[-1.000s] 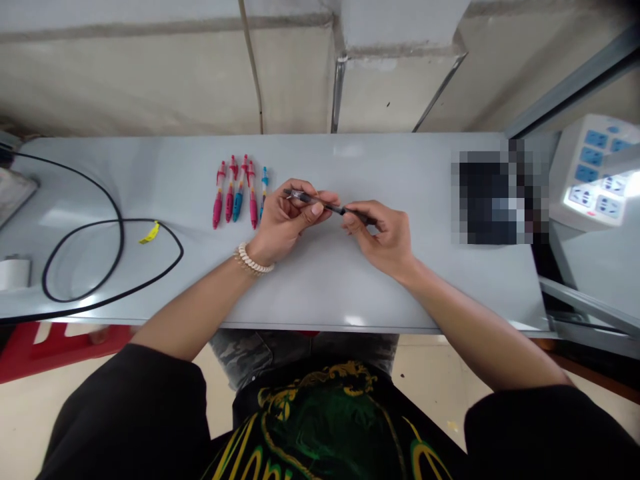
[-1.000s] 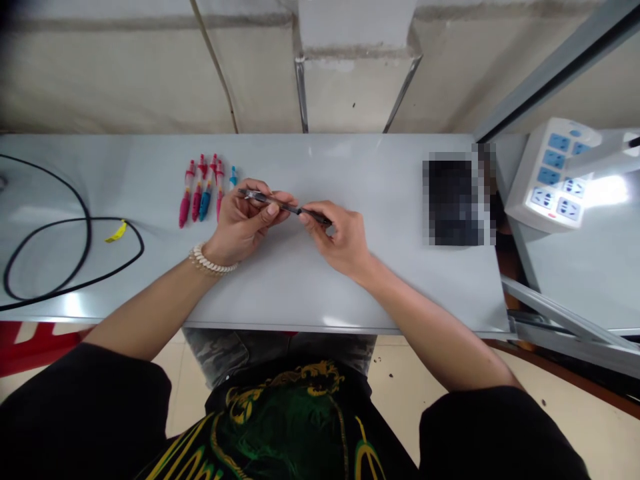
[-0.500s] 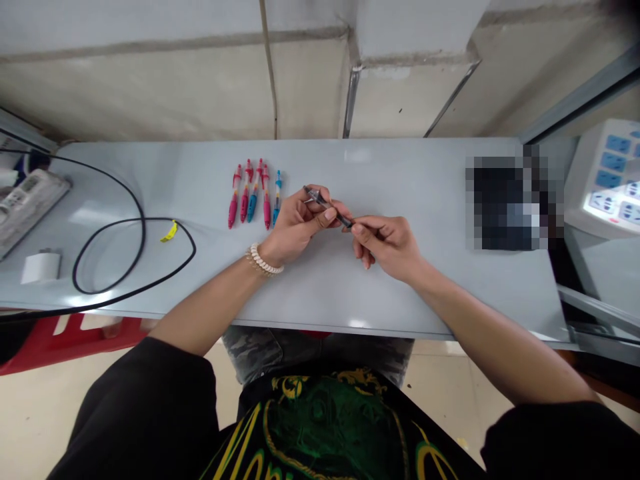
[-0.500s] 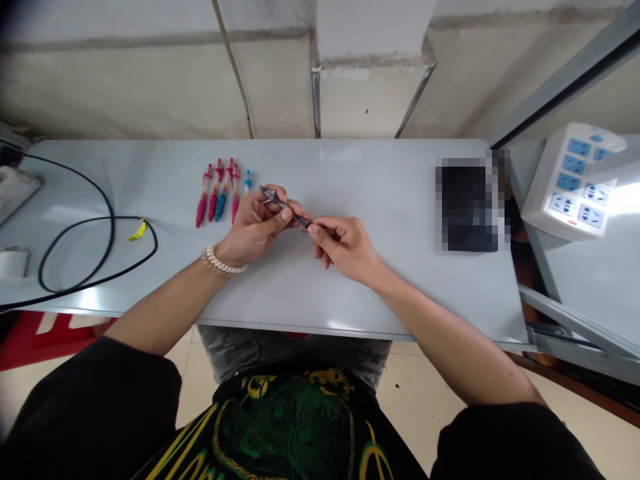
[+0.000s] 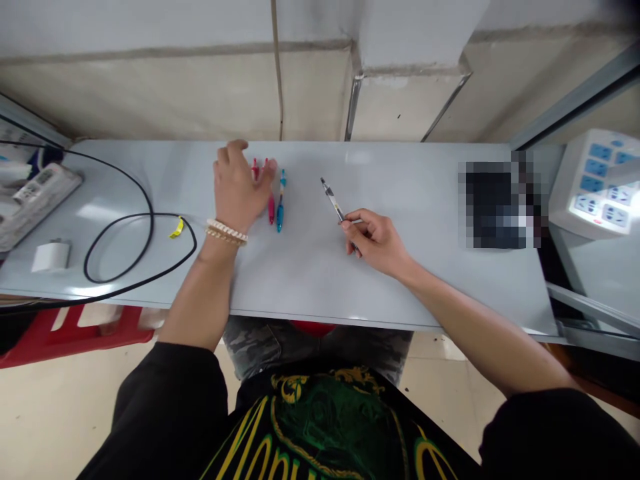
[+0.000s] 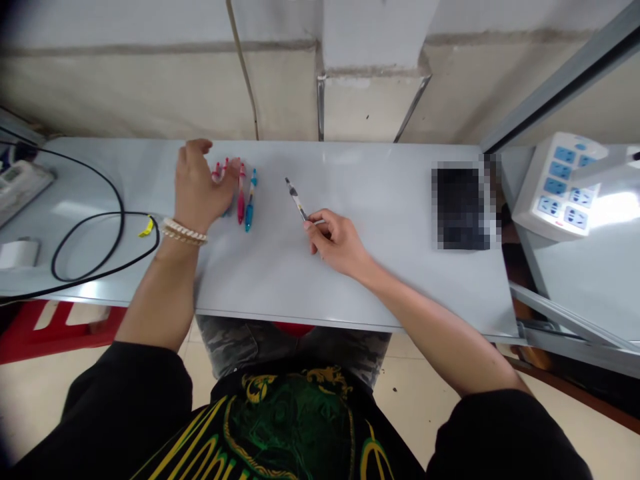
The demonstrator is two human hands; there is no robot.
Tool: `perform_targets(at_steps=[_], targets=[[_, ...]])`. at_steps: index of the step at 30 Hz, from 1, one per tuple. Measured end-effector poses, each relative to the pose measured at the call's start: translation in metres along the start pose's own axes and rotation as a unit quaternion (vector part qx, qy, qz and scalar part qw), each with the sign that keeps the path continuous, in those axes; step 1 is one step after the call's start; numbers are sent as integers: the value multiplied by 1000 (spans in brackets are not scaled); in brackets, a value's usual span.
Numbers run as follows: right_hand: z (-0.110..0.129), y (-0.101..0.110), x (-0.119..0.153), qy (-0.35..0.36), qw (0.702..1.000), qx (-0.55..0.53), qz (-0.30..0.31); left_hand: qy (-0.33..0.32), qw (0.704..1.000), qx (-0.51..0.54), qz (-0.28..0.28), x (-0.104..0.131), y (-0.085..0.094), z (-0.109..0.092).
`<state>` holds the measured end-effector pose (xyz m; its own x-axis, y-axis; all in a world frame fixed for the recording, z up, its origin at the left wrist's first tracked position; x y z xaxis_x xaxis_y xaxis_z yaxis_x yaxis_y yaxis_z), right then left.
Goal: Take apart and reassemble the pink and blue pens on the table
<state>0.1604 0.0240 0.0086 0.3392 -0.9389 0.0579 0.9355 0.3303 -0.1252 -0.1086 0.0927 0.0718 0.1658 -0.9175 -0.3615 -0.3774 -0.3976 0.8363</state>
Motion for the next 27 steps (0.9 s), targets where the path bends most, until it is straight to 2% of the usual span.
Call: perform_targets(at_steps=[3,5,7,11,15,18,20,22,24,27], targets=[[-5,0,-4,7,1000,10,-27,99,990,-69,70,-3,-14,34],[-7,1,-7,17,998,24,-47,103,986,-89,98,1,-25,37],[-6,-2,-9,37,996,61,-47,82,987,-85,107,7,-33,29],[-2,-14,-8,73,988,134,19,57,990,-79,106,24,-37,5],[6,-11,-6,103,980,167,18,11,984,-114,139,41,-42,-25],[24,3,-1,174,958,226,-10,-43,974,-166,150,50,-49,-43],[37,28,7,213,937,270,-64,-80,972,-169,145,54,-52,-50],[47,67,20,220,919,294,-143,-114,970,-165,139,55,-56,-53],[53,116,41,201,898,312,-236,-132,968,-164,135,56,-58,-54],[53,195,88,121,837,362,-393,-134,968,-169,131,55,-58,-54]])
Point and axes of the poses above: each hand's wrist, its own x-axis away from the middle knuckle, its own y-axis out of the back of the hand, z = x × y, the point moved 9 cm from there along -x, towards the middle knuckle, and after that the axes turned 15 degrees about -x, right-handed, at the moved point
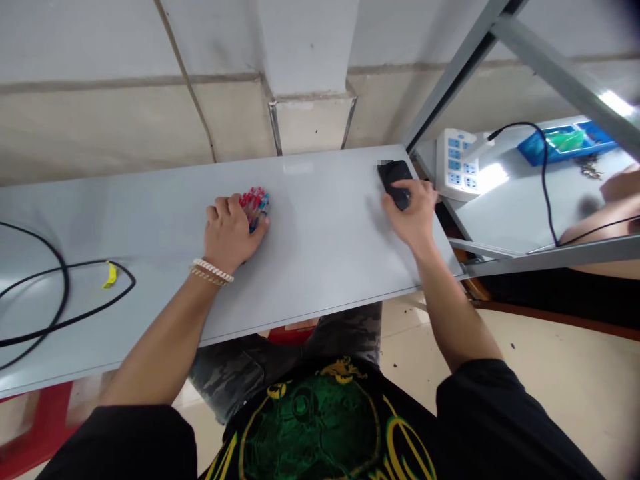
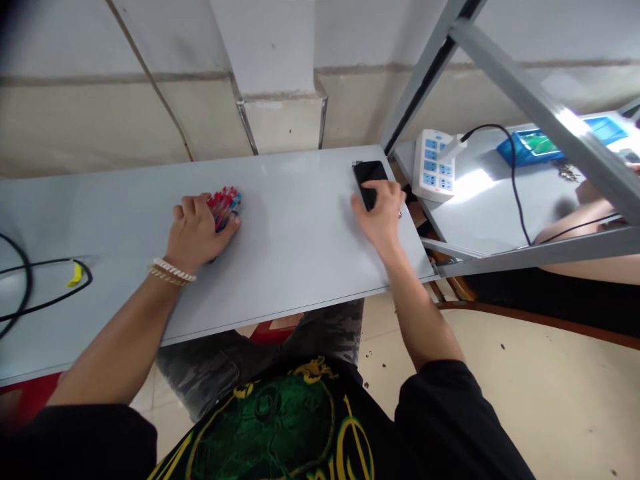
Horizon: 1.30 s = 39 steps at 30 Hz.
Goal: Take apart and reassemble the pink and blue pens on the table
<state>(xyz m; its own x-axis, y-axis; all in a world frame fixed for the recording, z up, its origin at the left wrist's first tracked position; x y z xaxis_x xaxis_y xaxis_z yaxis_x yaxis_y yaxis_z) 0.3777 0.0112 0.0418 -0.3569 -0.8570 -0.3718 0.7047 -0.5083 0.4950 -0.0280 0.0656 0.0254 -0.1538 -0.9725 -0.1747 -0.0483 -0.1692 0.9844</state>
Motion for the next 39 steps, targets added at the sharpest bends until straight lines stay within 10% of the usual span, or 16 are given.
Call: perform_targets(at_steps=[4,8,21,39], targets=[[-69,59,-1,-148,987,17,-67,5,1000,-10,-1,1,3,-4],[-104,63,0,-261,952,-153,-49,12,1000,-9,4,2,5,-6],[-112,61,-3,-338,915,-217,-31,0,1000,-4,-13,2,4,-5],[-112,59,2,-250,953,-168,-30,-1,999,-41,-22,0,-4,-2]])
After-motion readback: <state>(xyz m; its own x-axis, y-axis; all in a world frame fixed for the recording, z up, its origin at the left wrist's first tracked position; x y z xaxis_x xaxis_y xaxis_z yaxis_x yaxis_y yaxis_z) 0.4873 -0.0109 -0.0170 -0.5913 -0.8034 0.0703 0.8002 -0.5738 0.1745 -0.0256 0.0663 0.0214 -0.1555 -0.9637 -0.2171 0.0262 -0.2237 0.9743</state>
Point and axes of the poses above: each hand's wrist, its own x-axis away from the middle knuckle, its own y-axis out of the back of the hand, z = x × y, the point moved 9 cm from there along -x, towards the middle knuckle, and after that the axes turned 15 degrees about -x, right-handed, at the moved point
